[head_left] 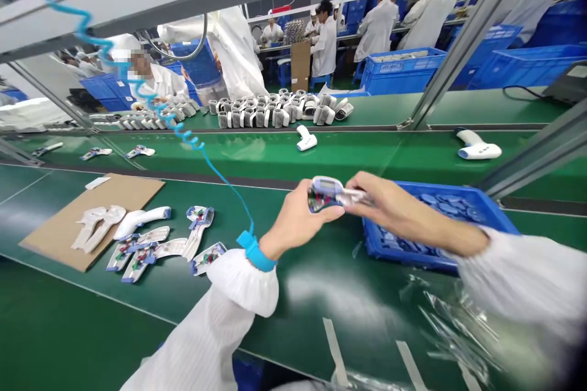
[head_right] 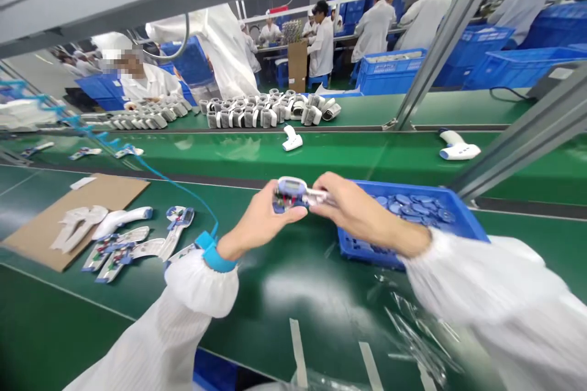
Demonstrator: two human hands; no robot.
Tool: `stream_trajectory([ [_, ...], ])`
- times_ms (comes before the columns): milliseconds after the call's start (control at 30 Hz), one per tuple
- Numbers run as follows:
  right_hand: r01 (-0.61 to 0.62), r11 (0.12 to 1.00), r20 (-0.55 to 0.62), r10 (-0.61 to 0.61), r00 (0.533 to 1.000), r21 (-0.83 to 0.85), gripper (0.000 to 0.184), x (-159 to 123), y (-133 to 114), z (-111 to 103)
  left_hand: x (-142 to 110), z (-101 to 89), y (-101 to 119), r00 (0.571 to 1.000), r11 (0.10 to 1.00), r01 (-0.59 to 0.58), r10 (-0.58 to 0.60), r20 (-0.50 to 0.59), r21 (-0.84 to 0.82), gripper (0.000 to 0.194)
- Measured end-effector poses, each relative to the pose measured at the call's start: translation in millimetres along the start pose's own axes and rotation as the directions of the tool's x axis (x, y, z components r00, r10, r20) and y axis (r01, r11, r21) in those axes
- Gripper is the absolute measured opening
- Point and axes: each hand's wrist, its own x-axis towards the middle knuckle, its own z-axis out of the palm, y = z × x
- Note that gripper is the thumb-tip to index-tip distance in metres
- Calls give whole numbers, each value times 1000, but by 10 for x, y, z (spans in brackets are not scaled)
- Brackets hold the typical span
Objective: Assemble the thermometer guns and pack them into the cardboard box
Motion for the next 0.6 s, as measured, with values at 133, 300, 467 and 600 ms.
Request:
stream_trajectory([
  [133, 10, 976, -186, 32, 982, 219, 32, -837, -315, 249, -414, 350, 71, 994, 999, -2, -3, 114, 46, 16],
  [300, 23, 999, -437, -34, 899, -31, 23, -1328, -567, 469, -864, 632, 56, 969, 971, -113, 61, 241, 211, 12],
  [467, -277, 956, -526, 187, 830, -98, 31, -1782, -364, 408, -1072, 717, -79, 970, 985, 134, -153, 188, 108, 19],
  [600, -582, 798, -421, 479, 770, -158, 64, -2204, 181, 631, -1070, 694, -192, 863, 803, 486, -377, 336, -346, 39],
])
